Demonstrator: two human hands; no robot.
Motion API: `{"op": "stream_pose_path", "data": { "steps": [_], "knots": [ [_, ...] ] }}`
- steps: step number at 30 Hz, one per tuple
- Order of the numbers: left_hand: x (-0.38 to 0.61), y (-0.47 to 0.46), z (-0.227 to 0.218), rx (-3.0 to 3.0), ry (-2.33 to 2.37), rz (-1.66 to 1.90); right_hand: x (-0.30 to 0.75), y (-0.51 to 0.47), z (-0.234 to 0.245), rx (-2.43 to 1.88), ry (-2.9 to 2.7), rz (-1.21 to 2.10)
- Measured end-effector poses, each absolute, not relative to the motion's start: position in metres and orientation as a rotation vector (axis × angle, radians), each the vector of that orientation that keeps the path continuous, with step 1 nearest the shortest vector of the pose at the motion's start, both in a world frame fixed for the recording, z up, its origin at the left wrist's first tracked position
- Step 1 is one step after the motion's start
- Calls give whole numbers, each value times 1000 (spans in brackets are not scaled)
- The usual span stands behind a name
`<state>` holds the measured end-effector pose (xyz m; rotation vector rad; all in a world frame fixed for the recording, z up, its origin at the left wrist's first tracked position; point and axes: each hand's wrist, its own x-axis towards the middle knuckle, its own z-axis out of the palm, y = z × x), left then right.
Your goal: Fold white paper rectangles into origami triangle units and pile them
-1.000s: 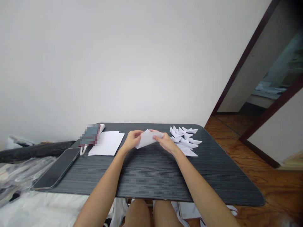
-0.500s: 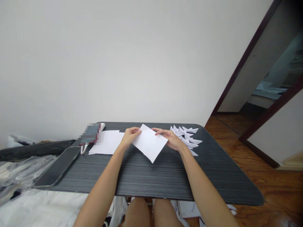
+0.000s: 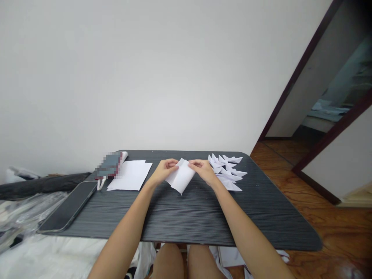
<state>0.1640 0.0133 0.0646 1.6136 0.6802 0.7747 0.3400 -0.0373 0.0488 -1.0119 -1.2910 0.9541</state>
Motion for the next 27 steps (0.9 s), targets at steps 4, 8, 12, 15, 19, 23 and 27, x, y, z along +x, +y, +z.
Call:
{"op": "stream_pose_path", "data": {
  "steps": [4,8,12,15,19,23,27],
  "knots": [
    [167,8,67,1691,702,733,333,-38,49,-1099,-1319,859],
    [167,6,68,1895,734,728,331,-39,49,-1144,-1359,736],
    [169,1,70,2211,802,853,329,-41,50,-1172,-1441,615],
    [172,-4,71,2342,846,933,328,-43,51,-1184,-1511,531],
    [176,-8,68,2344,831,953,326,-45,52,-1206,-1542,468],
    [176,-7,64,2336,818,966,325,-46,53,-1209,-1555,434],
    [176,-5,63,2364,828,946,325,-46,53,-1206,-1558,423]
  ]
}}
